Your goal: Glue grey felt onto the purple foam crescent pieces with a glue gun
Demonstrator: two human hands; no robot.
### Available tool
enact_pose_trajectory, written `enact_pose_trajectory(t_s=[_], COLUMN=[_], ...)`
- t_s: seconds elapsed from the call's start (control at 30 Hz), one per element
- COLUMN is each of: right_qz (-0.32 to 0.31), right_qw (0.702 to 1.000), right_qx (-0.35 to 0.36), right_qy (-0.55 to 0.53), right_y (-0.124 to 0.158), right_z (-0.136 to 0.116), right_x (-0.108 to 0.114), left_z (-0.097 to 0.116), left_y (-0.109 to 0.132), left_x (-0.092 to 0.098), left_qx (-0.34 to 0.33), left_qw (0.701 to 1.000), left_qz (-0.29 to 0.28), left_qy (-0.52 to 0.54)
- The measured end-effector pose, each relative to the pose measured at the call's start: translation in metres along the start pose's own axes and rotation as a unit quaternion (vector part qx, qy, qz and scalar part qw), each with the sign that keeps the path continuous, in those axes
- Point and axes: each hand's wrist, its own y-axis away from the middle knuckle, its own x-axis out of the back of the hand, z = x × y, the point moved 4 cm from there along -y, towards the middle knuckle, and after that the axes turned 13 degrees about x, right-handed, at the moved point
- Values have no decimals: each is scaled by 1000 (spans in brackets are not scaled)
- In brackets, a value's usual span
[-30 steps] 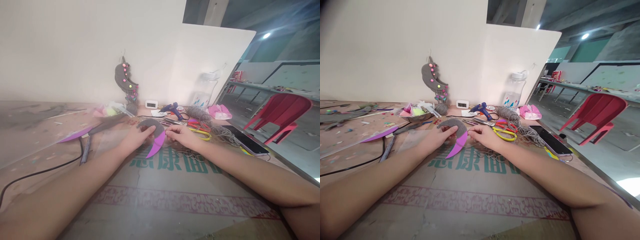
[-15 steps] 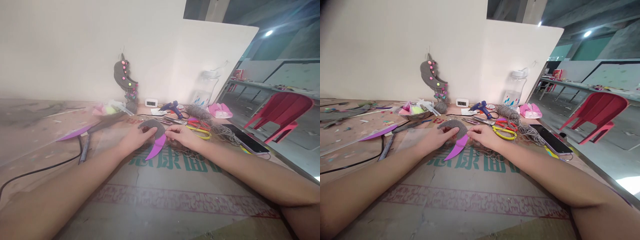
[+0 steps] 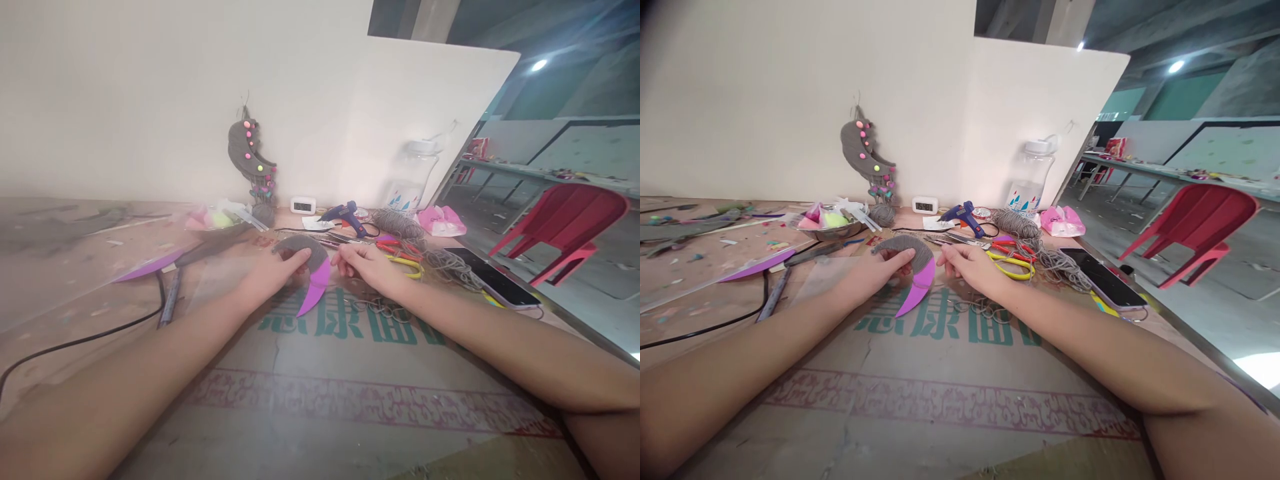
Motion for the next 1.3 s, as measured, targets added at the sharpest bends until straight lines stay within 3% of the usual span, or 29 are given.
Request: enact_pose_trajectory(t_s=[0.13, 0.27, 0.43, 0.57, 0.73, 0.97, 1.1, 1.3], right_qz=[76, 177, 175, 115, 65, 82, 125, 143], right_qw=[994, 968, 946, 943, 953, 961, 963, 977], right_qx=[10, -10, -20, -32, -62, -105, -111, -69], right_qy=[72, 176, 273, 311, 288, 244, 213, 145], right_y=[-6, -10, -12, -21, -53, -81, -78, -57], right_z=[-4, -5, 19, 41, 61, 84, 75, 35], right_x=[27, 65, 92, 90, 84, 74, 72, 73], left_z=[-5, -8, -10, -11, -10, -12, -11, -11], left_y=[-5, -7, -9, -11, -11, -11, -10, -9], left_x=[1, 1, 1, -1, -2, -2, 0, 0], left_qx=[17, 21, 15, 12, 8, 24, 24, 24], left_qw=[1000, 1000, 1000, 999, 999, 999, 1000, 1000], left_qz=[7, 9, 4, 3, -6, -8, 3, 2], left_qy=[17, 17, 20, 35, 33, 25, 10, 3])
